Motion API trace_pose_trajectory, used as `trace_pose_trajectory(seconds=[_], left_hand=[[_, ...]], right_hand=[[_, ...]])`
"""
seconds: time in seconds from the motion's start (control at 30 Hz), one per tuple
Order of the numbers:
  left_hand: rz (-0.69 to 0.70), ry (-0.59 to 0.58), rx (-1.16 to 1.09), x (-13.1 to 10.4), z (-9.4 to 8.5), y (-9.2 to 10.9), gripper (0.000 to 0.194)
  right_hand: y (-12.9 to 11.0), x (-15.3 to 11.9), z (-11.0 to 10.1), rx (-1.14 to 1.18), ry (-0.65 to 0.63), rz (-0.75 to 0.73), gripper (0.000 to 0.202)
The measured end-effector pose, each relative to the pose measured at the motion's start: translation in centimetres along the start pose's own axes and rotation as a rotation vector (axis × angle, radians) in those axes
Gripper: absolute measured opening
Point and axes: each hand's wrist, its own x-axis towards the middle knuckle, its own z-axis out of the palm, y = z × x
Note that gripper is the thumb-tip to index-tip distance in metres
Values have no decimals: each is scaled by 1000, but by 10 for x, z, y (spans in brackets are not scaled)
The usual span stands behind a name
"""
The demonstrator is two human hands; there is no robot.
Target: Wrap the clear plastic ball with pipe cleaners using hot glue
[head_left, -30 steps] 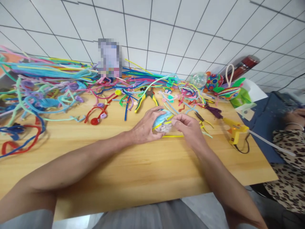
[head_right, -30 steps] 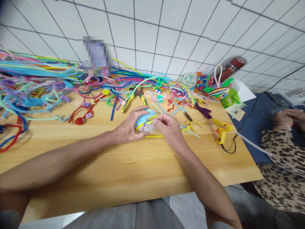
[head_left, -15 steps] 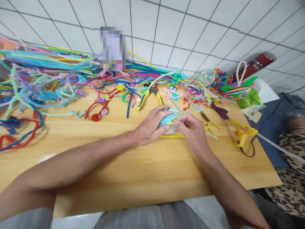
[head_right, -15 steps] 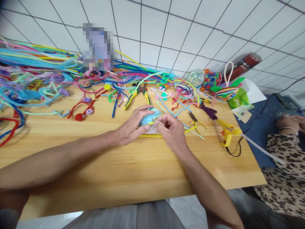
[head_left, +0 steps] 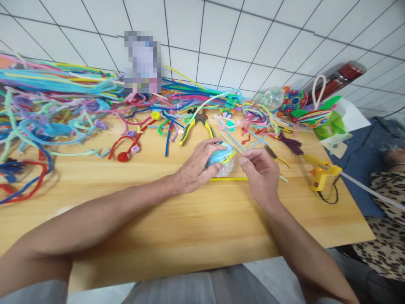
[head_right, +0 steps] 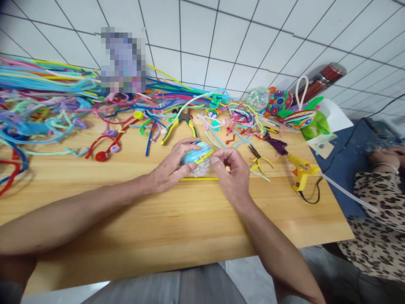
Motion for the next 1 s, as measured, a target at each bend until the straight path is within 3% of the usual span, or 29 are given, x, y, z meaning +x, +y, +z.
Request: trace_pose_trajectory(seconds=[0.23, 0.33, 0.77, 1.0], left_hand=[[19, 11, 11, 0, 0, -2, 42], [25, 16, 12, 0, 1, -1, 42], [18, -1, -28, -1, -3, -3, 45], [6, 3, -74, -2, -5, 0, 40]], right_hand=[[7, -9, 1, -335, -82, -498, 14], [12, -10, 1, -410, -82, -621, 23], [18, -14, 0, -632, -70, -767, 32], [13, -13, 3, -603, -43, -777, 22]])
